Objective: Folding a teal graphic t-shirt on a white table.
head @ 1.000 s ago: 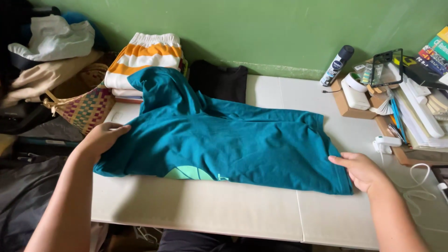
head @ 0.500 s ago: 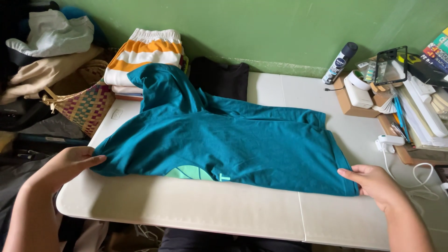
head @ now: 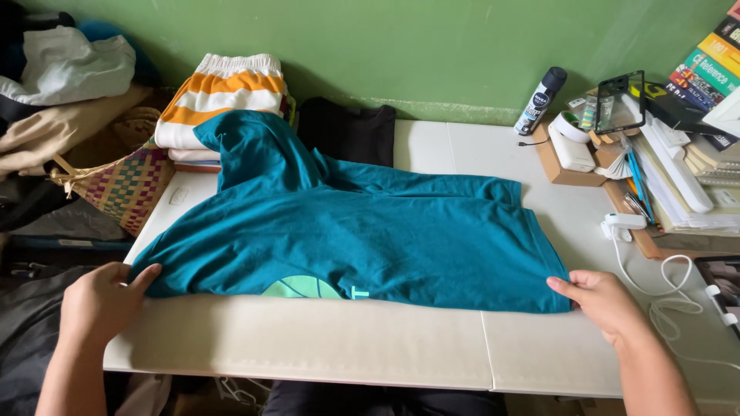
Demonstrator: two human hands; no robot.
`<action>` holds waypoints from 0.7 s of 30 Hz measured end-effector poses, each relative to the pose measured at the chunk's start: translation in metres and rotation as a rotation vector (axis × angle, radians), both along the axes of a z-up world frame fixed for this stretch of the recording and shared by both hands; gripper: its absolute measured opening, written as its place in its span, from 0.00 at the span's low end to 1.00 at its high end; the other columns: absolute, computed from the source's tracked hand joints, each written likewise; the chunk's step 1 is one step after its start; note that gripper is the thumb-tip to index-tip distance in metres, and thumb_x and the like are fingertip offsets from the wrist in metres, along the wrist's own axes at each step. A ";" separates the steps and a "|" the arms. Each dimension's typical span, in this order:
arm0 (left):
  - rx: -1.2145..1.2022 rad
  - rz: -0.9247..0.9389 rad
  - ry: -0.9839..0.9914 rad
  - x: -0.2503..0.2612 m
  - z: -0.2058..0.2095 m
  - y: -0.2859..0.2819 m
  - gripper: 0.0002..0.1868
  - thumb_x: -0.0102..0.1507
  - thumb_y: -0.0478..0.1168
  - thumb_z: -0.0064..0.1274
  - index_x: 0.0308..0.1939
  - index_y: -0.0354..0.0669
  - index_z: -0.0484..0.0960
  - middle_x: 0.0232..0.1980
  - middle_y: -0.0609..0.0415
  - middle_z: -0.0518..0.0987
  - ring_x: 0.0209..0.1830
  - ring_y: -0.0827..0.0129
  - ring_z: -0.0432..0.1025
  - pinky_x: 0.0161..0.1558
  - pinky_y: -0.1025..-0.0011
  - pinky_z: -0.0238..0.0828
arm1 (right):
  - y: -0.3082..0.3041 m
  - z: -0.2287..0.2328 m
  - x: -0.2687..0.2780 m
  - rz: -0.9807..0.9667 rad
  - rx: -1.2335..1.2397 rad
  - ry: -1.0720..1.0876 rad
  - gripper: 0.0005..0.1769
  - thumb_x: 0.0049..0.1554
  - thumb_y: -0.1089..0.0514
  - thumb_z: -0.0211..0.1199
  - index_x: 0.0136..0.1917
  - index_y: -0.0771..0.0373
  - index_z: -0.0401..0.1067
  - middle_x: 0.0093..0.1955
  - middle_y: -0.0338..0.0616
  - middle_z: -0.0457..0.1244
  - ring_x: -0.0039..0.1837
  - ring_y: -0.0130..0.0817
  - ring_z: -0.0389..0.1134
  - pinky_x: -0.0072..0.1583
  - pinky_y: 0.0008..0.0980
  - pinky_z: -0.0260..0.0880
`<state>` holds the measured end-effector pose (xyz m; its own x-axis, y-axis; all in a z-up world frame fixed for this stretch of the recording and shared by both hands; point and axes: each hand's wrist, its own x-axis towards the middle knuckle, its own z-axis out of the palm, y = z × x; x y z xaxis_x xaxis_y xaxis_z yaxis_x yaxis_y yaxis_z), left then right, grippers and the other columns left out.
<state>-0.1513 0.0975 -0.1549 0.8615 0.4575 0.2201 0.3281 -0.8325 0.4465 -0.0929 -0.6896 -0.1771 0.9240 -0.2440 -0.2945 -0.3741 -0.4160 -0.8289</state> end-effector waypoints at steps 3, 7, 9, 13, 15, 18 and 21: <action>-0.233 0.030 -0.056 0.000 -0.005 0.002 0.22 0.67 0.53 0.62 0.40 0.33 0.87 0.26 0.53 0.76 0.26 0.69 0.68 0.32 0.69 0.65 | 0.006 0.011 -0.003 -0.021 0.040 -0.022 0.18 0.54 0.49 0.70 0.45 0.69 0.80 0.38 0.40 0.68 0.40 0.29 0.62 0.44 0.32 0.63; -0.679 0.005 -0.293 0.027 -0.012 0.032 0.18 0.71 0.51 0.56 0.45 0.37 0.84 0.31 0.58 0.75 0.29 0.75 0.64 0.30 0.73 0.59 | -0.015 0.012 0.016 -0.035 0.101 -0.057 0.17 0.58 0.49 0.69 0.47 0.68 0.79 0.39 0.41 0.65 0.40 0.31 0.61 0.43 0.34 0.62; -0.870 -0.123 -0.468 0.047 -0.002 0.042 0.17 0.76 0.50 0.52 0.46 0.40 0.81 0.36 0.62 0.74 0.33 0.80 0.63 0.34 0.80 0.59 | -0.019 0.028 0.030 -0.039 0.233 -0.159 0.14 0.61 0.51 0.66 0.51 0.65 0.76 0.43 0.39 0.65 0.43 0.30 0.61 0.46 0.34 0.62; -1.141 -0.150 -0.606 0.094 0.056 0.043 0.13 0.78 0.50 0.48 0.51 0.46 0.79 0.38 0.65 0.71 0.34 0.81 0.61 0.37 0.80 0.59 | -0.015 0.086 0.060 -0.055 0.347 -0.313 0.10 0.64 0.55 0.61 0.56 0.60 0.73 0.50 0.37 0.67 0.50 0.28 0.64 0.53 0.32 0.62; -1.280 -0.136 -0.641 0.116 0.075 0.052 0.13 0.80 0.51 0.49 0.49 0.47 0.73 0.39 0.63 0.68 0.36 0.79 0.63 0.41 0.74 0.64 | -0.003 0.124 0.066 -0.011 0.550 -0.448 0.07 0.66 0.57 0.59 0.57 0.60 0.69 0.55 0.40 0.66 0.55 0.31 0.66 0.58 0.33 0.65; -1.286 -0.168 -0.646 0.128 0.133 0.024 0.10 0.73 0.49 0.47 0.53 0.54 0.80 0.45 0.65 0.75 0.42 0.80 0.70 0.44 0.72 0.72 | -0.020 0.134 0.101 0.006 0.712 -0.588 0.07 0.71 0.58 0.57 0.61 0.58 0.66 0.58 0.42 0.62 0.58 0.34 0.64 0.60 0.38 0.64; -1.200 -0.230 -0.604 0.146 0.156 0.027 0.13 0.72 0.50 0.49 0.48 0.48 0.81 0.42 0.62 0.76 0.42 0.75 0.73 0.44 0.69 0.79 | 0.005 0.170 0.106 -0.069 0.884 -0.640 0.06 0.67 0.61 0.56 0.57 0.59 0.65 0.63 0.44 0.63 0.66 0.38 0.67 0.72 0.45 0.67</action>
